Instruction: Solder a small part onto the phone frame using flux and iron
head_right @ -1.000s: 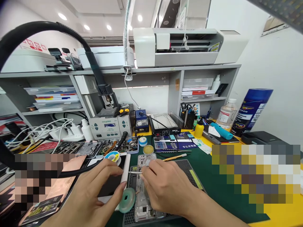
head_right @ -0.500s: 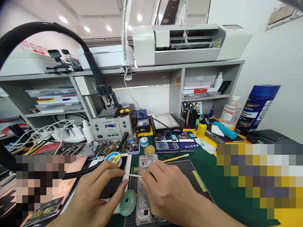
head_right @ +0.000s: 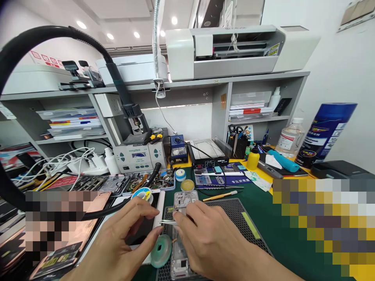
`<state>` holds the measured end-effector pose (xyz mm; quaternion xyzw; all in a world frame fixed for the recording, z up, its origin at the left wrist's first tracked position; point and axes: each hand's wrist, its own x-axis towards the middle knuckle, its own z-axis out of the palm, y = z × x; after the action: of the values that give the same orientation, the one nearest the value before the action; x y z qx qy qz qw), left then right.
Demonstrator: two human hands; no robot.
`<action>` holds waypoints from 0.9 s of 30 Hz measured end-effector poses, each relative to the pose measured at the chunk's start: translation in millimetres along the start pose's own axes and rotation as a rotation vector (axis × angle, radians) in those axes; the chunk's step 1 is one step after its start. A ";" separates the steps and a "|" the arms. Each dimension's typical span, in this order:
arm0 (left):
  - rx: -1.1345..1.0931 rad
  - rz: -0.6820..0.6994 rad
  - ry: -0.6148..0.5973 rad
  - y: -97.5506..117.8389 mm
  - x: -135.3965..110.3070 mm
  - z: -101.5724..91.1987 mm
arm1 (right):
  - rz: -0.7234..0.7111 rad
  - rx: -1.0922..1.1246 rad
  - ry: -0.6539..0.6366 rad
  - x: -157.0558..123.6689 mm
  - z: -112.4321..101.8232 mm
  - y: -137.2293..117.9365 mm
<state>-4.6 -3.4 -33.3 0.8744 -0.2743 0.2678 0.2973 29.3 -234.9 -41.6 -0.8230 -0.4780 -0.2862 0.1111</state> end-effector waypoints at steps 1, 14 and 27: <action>-0.003 0.000 -0.004 -0.3 -0.5 -0.4 | 0.005 0.014 0.005 0.0 -0.4 -0.4; 0.008 0.113 -0.033 -0.5 -0.8 -3.2 | -0.037 0.025 0.060 0.2 -1.3 -1.6; 0.026 0.140 -0.047 -0.7 -2.2 -2.1 | -0.037 0.024 0.043 -0.8 -0.8 -0.6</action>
<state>-6.3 -0.7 -33.5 0.8629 -0.3382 0.2711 0.2598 28.1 -235.6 -41.5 -0.8062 -0.4943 -0.2999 0.1257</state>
